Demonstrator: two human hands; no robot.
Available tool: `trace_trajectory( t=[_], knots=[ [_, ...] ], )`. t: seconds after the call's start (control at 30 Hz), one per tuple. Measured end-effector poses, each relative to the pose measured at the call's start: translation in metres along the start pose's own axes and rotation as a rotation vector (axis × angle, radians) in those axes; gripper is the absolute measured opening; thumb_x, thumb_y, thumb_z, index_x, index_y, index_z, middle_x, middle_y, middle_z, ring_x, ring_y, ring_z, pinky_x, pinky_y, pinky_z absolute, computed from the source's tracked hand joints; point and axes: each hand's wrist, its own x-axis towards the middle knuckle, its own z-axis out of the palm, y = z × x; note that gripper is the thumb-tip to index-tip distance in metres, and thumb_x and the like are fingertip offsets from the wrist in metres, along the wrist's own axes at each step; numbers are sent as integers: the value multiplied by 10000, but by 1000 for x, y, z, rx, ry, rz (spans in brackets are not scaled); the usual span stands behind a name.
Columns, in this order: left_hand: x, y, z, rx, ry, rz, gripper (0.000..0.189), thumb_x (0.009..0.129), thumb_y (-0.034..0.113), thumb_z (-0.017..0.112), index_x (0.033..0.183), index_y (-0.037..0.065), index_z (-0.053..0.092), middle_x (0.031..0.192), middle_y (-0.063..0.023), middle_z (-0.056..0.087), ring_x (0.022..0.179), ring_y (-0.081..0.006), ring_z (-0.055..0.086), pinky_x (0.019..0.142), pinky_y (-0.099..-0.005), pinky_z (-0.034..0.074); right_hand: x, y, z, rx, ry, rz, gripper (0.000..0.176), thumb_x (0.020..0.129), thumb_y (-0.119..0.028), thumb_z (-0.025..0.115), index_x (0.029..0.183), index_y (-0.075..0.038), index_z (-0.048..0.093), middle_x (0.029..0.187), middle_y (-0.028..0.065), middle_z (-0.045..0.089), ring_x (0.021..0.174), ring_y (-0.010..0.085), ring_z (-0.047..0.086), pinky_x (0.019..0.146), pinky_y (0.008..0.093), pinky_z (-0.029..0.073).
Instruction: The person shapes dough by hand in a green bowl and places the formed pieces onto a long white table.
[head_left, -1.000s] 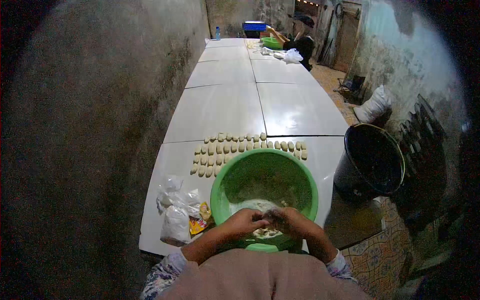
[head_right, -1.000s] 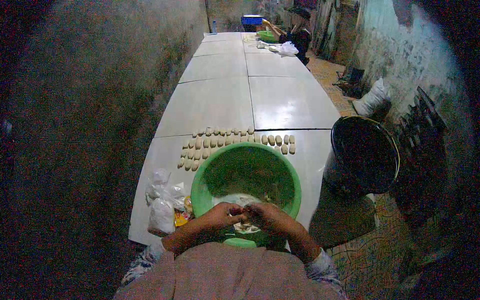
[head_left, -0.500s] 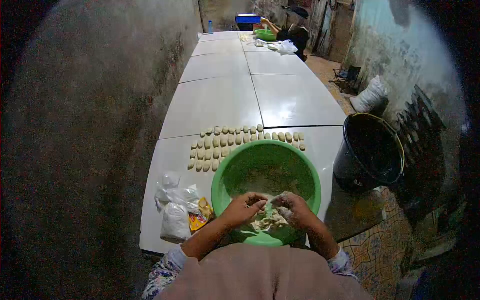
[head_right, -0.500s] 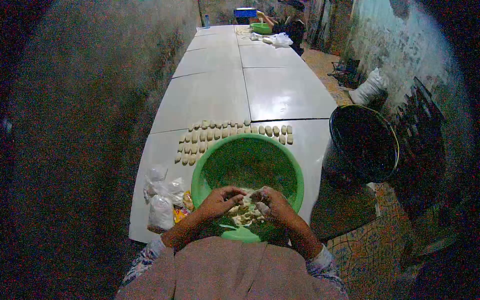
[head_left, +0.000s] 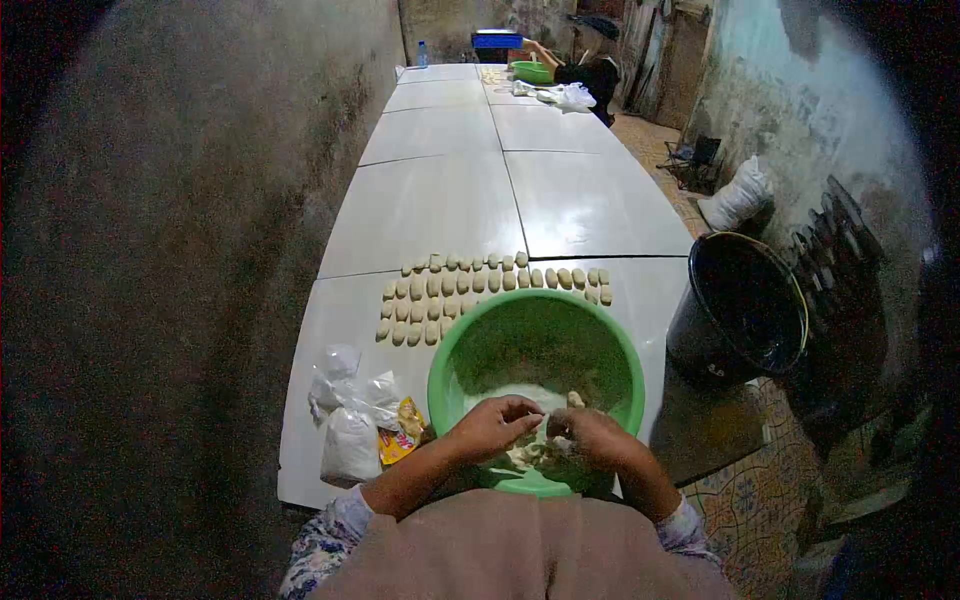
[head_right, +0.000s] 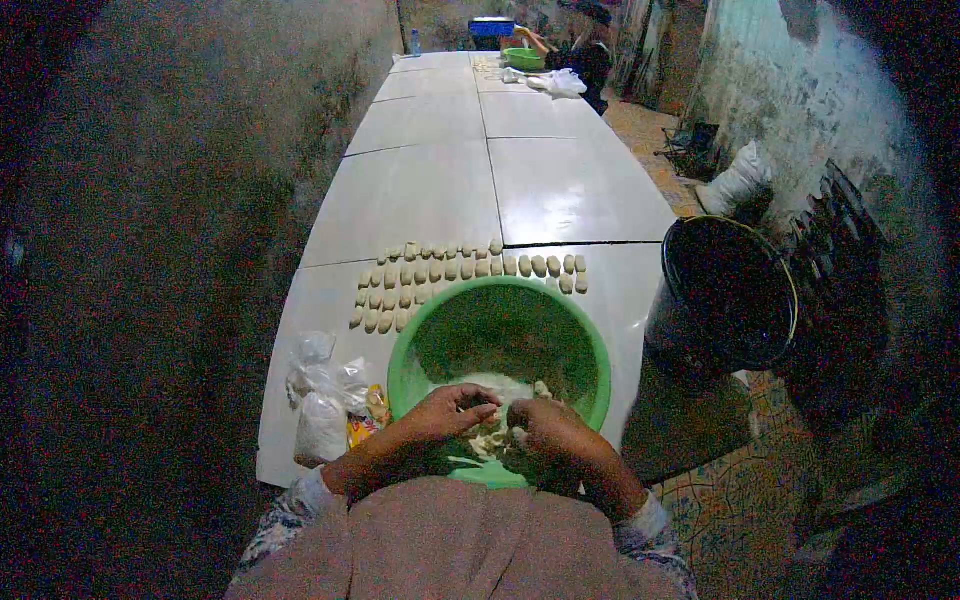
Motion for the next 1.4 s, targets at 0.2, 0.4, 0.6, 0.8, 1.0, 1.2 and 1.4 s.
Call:
trace_trajectory(
  t=[0.2,0.4,0.6,0.8,1.0,1.2,1.4],
  knots=[
    [3,15,-2,78,-1,-85,264,911,220,563,1054,0,584,879,-64,635,805,-116,578,753,-272,467,4,-6,-12,-52,1,-17,247,796,-50,611,1041,-27,594,1048,169,618,950,322,603,809,396,471],
    [11,39,-15,466,169,25,292,852,290,629,1002,40,637,938,-101,637,923,-217,584,818,-361,447,19,17,5,65,170,-137,292,775,-210,617,1015,-45,594,932,192,621,867,364,609,746,448,489],
    [35,28,-57,1174,551,85,454,811,396,634,1167,124,568,1343,-187,353,1240,-393,323,1006,-521,292,5,-8,-10,-232,-99,-84,446,740,-14,637,1174,-25,539,1211,187,532,1113,336,514,933,417,428],
    [14,31,-33,1303,374,-146,511,802,397,651,1205,101,544,1466,-240,107,1300,-461,190,1026,-538,250,-4,2,2,-103,41,-177,301,829,-56,568,1128,-20,555,1142,196,566,1022,353,562,867,421,454],
    [9,12,-28,1294,498,183,488,770,375,682,1166,113,570,1430,-210,233,1285,-474,236,1030,-585,227,7,-4,2,254,245,45,122,854,-98,577,940,-13,587,864,176,607,779,286,594,705,372,464],
    [12,-1,-29,897,-62,211,331,808,282,665,1066,82,607,1072,-145,592,1041,-324,537,909,-427,419,5,4,-2,288,378,-94,137,765,7,507,892,-17,554,809,170,587,797,341,593,742,398,457],
    [12,5,-23,718,-41,192,344,818,329,659,1039,67,629,1007,-169,625,952,-315,595,829,-402,466,15,12,12,372,455,-244,237,864,-136,563,1076,-32,570,1000,163,617,886,279,617,763,365,477]
  ],
)
